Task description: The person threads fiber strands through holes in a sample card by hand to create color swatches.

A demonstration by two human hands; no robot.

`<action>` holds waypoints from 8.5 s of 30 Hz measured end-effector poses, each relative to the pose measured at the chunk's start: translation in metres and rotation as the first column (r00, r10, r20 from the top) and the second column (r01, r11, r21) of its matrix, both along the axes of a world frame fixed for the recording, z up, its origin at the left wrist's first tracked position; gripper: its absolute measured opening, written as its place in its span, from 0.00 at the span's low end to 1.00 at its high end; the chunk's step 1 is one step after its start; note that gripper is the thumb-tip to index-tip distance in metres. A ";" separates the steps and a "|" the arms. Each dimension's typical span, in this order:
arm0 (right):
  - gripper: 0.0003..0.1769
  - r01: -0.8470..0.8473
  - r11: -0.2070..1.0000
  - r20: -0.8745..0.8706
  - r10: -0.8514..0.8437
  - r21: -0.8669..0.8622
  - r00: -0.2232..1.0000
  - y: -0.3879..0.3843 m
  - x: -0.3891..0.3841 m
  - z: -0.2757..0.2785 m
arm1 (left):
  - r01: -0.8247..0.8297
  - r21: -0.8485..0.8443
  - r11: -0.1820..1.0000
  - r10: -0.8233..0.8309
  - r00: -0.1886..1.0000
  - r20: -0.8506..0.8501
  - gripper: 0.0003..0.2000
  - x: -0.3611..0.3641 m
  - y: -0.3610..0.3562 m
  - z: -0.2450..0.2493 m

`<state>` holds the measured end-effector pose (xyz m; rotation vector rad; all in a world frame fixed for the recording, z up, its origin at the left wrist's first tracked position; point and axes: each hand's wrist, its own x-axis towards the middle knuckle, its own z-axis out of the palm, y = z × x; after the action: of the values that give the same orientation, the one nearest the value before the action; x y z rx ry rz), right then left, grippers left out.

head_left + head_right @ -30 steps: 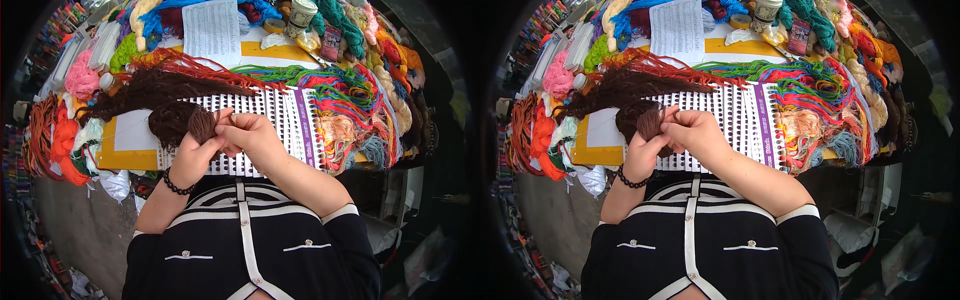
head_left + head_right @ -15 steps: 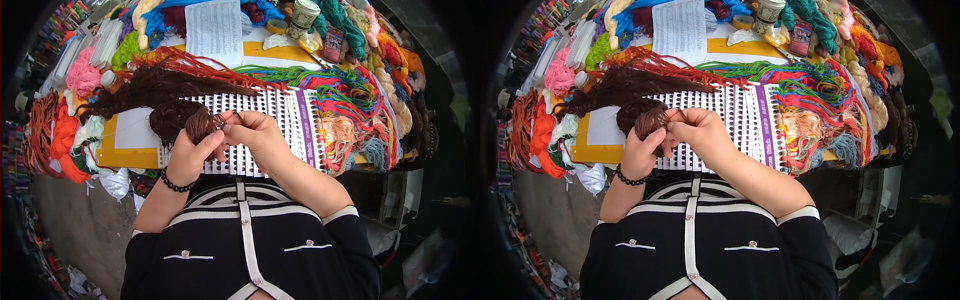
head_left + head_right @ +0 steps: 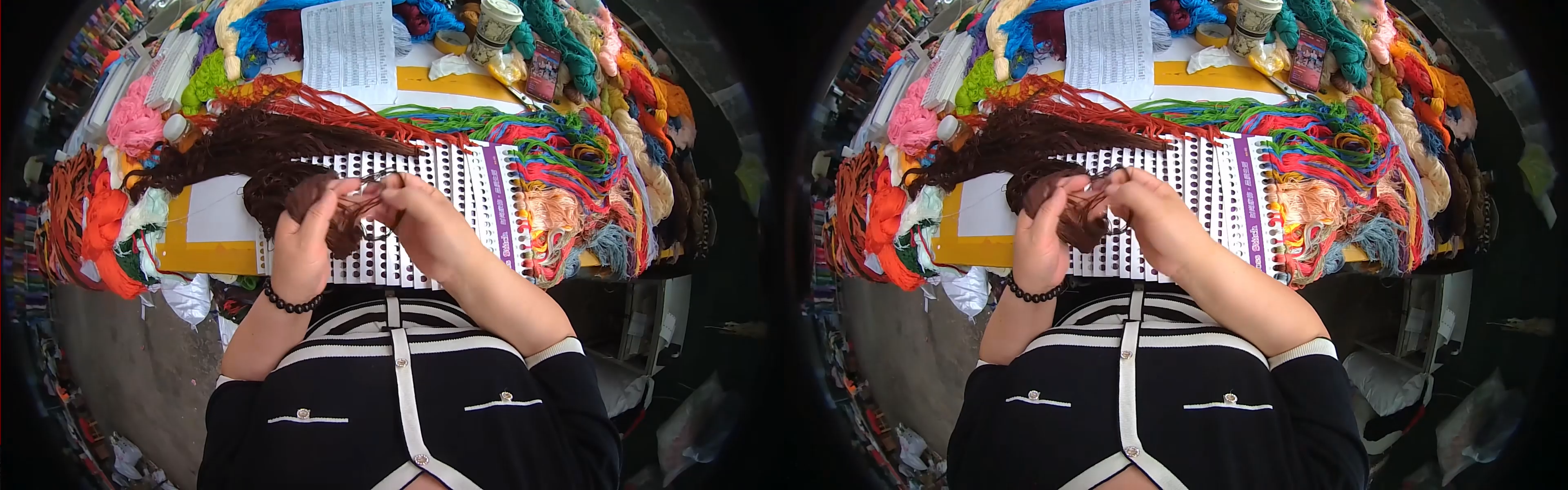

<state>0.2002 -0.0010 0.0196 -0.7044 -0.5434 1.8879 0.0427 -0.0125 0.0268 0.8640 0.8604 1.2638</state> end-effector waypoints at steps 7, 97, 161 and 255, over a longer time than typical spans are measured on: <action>0.08 -0.079 0.996 0.079 0.075 0.050 0.994 0.006 0.013 0.000 | 0.257 -0.001 0.966 -0.256 0.965 -0.062 0.24 -0.013 0.002 0.006; 0.14 -0.275 0.946 0.983 -0.145 0.171 0.114 0.085 0.109 -0.048 | 0.367 -0.509 0.779 -0.423 0.906 0.006 0.15 0.066 0.116 -0.046; 0.07 -0.141 0.988 0.938 -0.017 0.070 0.347 0.084 0.113 -0.065 | 0.356 -0.154 0.922 -0.353 0.934 0.051 0.21 0.092 0.107 -0.061; 0.06 -0.048 0.991 0.272 0.012 0.127 0.962 -0.014 -0.002 -0.003 | 0.178 -0.008 0.984 -0.176 0.968 -0.176 0.15 0.008 -0.003 -0.009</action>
<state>0.1980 -0.0149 0.0168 -0.8762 -0.8498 1.7742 0.0502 -0.0158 0.0179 1.0474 0.8969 1.0469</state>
